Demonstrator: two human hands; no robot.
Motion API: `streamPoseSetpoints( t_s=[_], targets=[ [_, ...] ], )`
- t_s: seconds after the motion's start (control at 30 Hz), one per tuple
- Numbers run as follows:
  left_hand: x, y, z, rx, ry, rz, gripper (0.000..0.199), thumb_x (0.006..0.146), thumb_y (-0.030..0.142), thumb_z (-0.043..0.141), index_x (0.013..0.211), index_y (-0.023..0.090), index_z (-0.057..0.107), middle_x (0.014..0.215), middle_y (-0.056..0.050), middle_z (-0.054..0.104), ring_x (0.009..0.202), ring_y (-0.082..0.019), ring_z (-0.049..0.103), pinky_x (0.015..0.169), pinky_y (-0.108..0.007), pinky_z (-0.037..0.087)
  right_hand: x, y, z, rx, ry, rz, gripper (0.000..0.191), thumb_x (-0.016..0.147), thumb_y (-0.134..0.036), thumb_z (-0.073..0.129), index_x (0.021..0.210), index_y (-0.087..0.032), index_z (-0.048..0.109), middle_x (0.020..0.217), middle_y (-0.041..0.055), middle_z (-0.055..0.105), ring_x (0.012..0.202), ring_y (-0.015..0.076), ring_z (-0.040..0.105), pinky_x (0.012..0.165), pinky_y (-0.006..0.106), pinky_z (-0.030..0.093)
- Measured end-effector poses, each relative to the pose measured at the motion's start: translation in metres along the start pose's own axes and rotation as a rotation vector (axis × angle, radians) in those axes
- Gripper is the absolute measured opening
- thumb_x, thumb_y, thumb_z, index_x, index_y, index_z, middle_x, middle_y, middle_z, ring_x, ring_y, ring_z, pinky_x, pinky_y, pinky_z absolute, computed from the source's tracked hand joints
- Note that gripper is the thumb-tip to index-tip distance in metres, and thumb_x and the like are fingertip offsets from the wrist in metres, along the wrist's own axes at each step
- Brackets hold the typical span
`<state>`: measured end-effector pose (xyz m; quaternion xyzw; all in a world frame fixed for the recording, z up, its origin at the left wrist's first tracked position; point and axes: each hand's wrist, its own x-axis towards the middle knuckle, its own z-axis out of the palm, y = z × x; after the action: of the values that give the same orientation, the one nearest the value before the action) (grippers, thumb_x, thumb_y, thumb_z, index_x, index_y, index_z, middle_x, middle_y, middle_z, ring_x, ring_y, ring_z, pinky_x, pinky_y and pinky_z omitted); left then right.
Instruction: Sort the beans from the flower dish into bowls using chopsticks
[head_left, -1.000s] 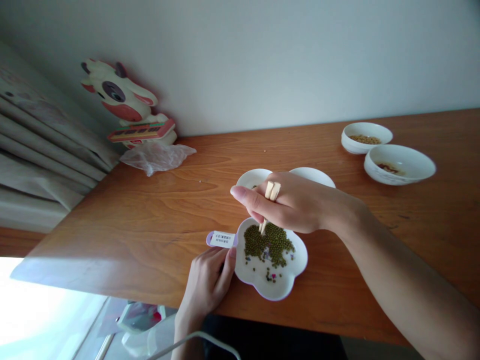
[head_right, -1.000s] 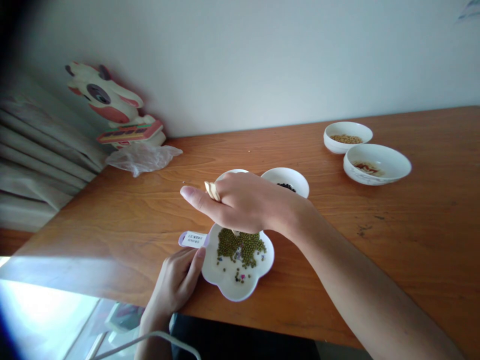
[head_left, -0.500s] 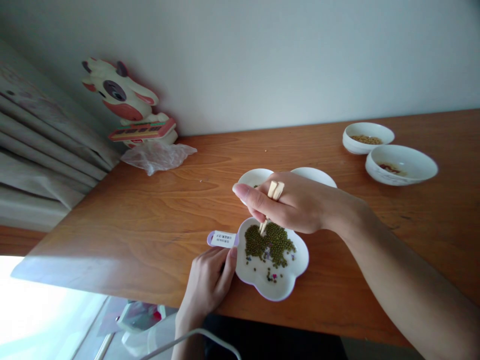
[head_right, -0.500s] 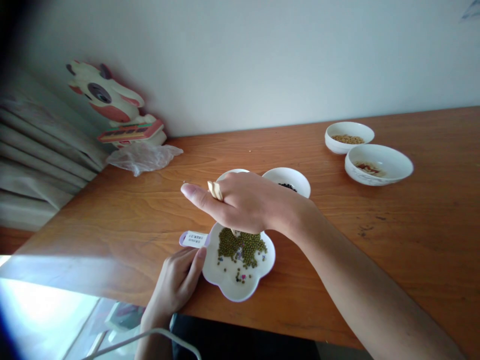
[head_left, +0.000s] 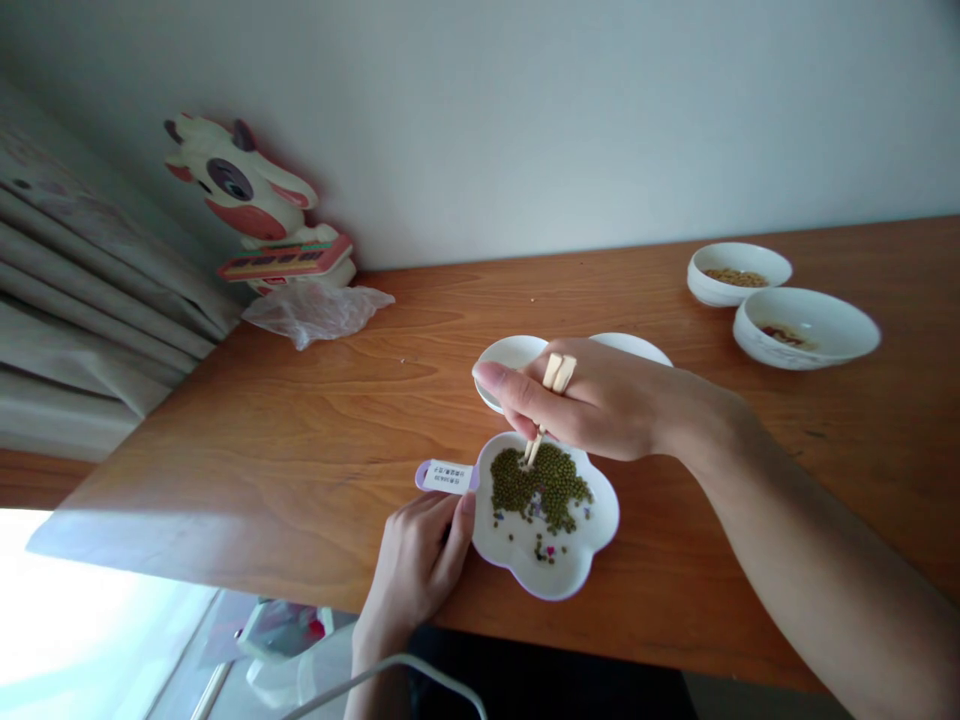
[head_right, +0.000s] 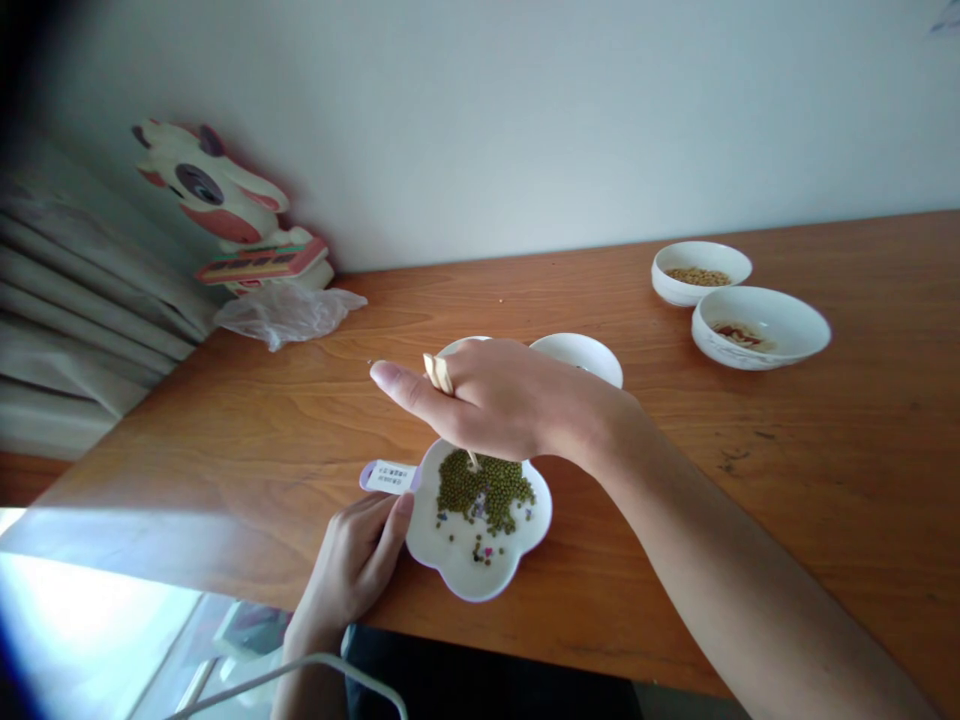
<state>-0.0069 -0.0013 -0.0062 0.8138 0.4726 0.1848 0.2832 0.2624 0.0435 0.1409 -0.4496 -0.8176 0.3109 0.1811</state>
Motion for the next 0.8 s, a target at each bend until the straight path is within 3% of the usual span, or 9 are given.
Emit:
streamPoseSetpoints(
  t_s=[0.8],
  targets=[
    [0.0004,0.0002,0.0002,0.008,0.004,0.001,0.037,0.108,0.033,0.041,0.075,0.02,0.051,0.076,-0.001,0.065,0.07,-0.014,0.054,0.07,-0.027,0.037,0.0049,0.0002,0.0042,0.018,0.03,-0.083,0.076,0.105,-0.065,0.017,0.065,-0.017,0.061,0.06,0.0005,0.063,0.051,0.0102,0.045,0.059,0.032,0.031]
  ],
)
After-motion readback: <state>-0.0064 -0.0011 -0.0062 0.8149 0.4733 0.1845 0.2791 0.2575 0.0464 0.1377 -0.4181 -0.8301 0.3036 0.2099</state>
